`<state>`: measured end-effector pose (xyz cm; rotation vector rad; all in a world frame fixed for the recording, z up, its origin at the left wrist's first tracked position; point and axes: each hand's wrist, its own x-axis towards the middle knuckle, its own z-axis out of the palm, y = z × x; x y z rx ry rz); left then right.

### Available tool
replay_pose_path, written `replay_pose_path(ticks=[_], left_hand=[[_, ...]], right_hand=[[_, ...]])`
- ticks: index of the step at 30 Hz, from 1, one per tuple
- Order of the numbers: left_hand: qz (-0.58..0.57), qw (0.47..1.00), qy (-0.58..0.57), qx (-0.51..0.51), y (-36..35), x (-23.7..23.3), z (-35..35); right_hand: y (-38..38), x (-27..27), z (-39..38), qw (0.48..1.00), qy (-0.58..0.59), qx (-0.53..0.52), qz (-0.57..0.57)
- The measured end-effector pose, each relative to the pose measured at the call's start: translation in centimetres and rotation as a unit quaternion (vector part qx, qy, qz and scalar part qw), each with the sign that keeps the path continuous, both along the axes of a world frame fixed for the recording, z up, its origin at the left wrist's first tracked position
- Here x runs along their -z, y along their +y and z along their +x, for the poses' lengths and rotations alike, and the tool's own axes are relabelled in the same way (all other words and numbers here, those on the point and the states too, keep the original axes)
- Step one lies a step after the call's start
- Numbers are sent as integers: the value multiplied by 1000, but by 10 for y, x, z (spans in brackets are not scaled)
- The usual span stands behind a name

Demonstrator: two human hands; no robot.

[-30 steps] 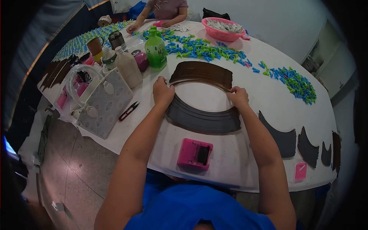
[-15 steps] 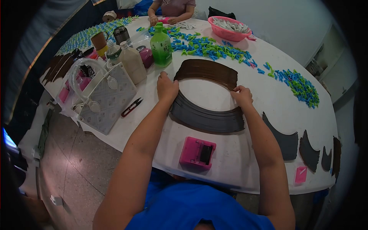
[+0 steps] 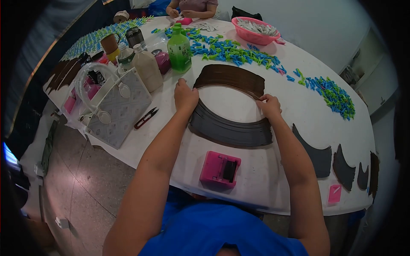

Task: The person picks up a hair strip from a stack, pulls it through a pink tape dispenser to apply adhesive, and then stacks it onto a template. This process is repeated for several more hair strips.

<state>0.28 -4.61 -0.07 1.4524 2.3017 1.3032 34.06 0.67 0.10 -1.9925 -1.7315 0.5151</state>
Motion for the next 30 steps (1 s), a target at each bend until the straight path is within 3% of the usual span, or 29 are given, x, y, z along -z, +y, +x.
replay_pose_path(ticks=[4, 12, 19, 24, 28, 30], left_hand=[[-2, 1000, -5, 4, -1, -1, 0], [1, 1000, 7, 2, 1, 3, -1], [3, 1000, 10, 5, 0, 2, -2], [3, 1000, 6, 6, 0, 1, -2], [7, 1000, 5, 11, -1, 2, -2], [11, 1000, -1, 16, -2, 2, -2]], right_hand=[[0, -2, 0, 1000, 9, 2, -20], [3, 7, -1, 996, -21, 59, 67], [6, 6, 2, 997, 12, 67, 33], [-6, 5, 20, 994, 36, -30, 99], [-57, -27, 32, 988, 29, -88, 121], [-94, -37, 38, 973, 144, -152, 99]])
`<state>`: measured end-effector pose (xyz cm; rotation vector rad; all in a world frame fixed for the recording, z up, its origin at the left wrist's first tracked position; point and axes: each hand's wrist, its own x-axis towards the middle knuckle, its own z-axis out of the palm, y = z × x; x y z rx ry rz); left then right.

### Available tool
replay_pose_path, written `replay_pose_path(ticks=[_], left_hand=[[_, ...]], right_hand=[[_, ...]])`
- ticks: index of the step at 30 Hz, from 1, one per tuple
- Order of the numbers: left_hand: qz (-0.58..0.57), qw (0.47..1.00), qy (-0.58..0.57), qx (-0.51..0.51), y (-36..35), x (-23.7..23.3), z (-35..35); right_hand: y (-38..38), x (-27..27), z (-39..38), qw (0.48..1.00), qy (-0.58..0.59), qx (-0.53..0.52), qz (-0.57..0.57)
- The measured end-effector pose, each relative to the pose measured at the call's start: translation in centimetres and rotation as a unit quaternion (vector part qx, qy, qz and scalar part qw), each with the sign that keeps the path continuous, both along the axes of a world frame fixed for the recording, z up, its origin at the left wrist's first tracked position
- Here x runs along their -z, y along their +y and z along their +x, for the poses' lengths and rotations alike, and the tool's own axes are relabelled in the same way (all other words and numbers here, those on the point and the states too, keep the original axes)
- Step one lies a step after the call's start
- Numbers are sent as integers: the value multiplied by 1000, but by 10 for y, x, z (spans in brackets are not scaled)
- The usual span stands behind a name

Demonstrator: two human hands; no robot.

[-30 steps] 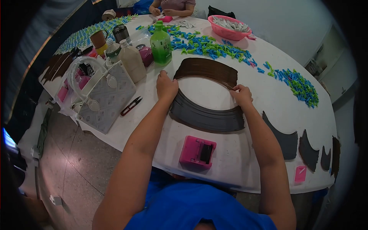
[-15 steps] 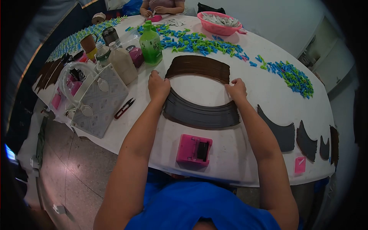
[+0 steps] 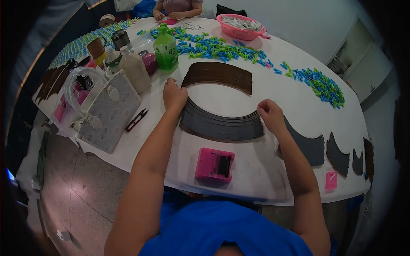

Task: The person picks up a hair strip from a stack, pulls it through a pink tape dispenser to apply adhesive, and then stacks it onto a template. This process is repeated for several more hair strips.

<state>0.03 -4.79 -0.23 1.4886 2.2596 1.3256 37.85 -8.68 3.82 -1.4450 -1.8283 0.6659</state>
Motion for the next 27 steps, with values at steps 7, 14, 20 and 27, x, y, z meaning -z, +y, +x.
replay_pose_path(ticks=[7, 14, 20, 27], left_hand=[[32, 997, -50, 38, 0, 8, -13], [120, 976, -161, 89, -35, 18, -44], [35, 993, -71, 84, -137, 3, -32], [49, 993, 50, 98, -183, 2, -24]], right_hand=[[-106, 9, -5, 975, -101, -96, 173], [-103, 27, -6, 950, -117, -86, 276], [-103, 28, -4, 940, -129, -89, 304], [-102, 33, -4, 932, -121, -95, 327]])
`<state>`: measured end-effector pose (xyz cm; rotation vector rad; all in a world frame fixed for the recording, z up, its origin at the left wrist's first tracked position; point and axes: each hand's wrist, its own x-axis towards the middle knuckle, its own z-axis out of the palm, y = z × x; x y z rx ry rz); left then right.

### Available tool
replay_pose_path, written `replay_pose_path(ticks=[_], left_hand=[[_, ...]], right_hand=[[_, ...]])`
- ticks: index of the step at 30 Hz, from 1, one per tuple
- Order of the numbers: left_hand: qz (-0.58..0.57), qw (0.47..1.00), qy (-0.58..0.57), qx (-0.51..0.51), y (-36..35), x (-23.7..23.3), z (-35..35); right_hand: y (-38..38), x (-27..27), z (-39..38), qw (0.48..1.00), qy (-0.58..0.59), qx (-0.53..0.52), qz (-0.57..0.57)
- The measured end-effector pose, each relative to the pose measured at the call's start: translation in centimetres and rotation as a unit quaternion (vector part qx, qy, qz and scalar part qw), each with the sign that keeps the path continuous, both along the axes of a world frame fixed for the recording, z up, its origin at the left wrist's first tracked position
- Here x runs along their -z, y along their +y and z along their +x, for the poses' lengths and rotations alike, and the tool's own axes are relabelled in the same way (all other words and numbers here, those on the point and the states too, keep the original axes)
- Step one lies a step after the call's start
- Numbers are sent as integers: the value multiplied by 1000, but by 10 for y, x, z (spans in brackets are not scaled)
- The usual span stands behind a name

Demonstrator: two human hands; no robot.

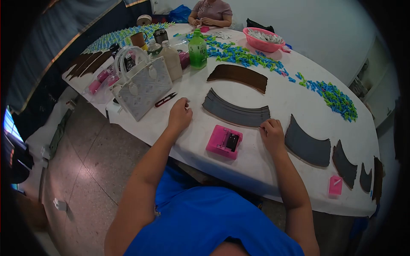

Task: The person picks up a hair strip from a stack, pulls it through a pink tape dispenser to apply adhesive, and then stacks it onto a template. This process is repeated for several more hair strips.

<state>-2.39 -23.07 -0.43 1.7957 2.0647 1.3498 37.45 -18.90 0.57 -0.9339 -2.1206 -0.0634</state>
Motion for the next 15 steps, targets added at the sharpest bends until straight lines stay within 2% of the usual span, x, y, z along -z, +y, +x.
replay_pose_path(ticks=[5, 11, 15], left_hand=[[18, 999, 37, 7, 3, -3, 1], [-12, 1000, -11, 3, 0, -8, 4], [2, 1000, -1, 7, 1, -10, 1]], right_hand=[[2, 1, 0, 1000, -1, 0, 10], [2, 0, -2, 1000, -7, -5, 13], [1, 0, -3, 1000, -15, -9, 16]])
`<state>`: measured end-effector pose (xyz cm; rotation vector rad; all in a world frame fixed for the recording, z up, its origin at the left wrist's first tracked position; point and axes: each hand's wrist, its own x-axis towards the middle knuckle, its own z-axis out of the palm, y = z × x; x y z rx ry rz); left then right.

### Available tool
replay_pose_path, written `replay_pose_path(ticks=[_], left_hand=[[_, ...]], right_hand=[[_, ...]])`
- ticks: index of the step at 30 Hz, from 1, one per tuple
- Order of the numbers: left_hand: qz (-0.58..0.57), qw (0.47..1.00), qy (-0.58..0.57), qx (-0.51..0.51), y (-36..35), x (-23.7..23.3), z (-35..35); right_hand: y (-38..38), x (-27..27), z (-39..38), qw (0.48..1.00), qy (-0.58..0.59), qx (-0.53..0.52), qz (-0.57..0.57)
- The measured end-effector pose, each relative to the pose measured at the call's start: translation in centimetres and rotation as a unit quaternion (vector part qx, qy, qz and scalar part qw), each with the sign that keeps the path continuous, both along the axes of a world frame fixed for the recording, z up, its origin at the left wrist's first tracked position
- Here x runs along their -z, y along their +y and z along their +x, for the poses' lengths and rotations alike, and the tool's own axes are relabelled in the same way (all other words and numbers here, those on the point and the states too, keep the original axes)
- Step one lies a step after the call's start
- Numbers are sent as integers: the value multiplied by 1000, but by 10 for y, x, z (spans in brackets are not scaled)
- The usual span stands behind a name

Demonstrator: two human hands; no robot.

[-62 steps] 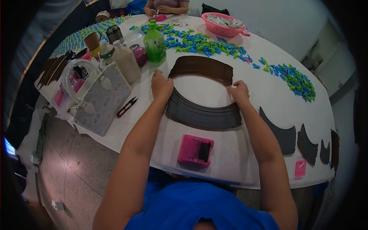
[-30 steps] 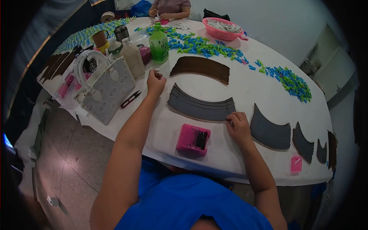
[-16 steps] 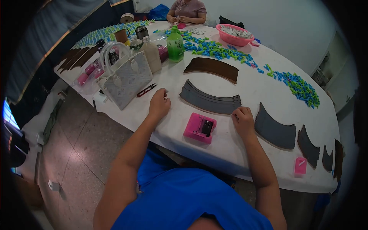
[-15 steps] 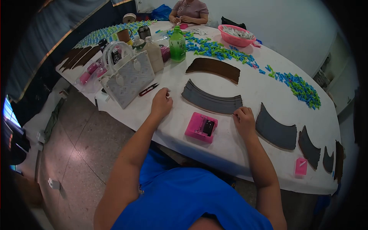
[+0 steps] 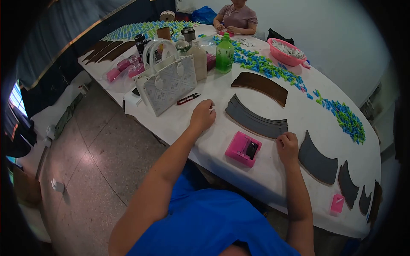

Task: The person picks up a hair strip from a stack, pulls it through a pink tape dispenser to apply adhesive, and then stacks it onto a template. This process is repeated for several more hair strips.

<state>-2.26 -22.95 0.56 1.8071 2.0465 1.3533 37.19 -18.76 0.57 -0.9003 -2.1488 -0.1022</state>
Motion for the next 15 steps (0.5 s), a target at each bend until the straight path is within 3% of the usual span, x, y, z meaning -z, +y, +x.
replay_pose_path(ticks=[7, 15], left_hand=[[52, 998, 25, 3, 3, 11, -1], [11, 1000, 19, -1, 2, 7, -1]], right_hand=[[2, 2, 2, 1000, -7, 0, -12], [-1, 3, 2, 998, -7, 35, -50]])
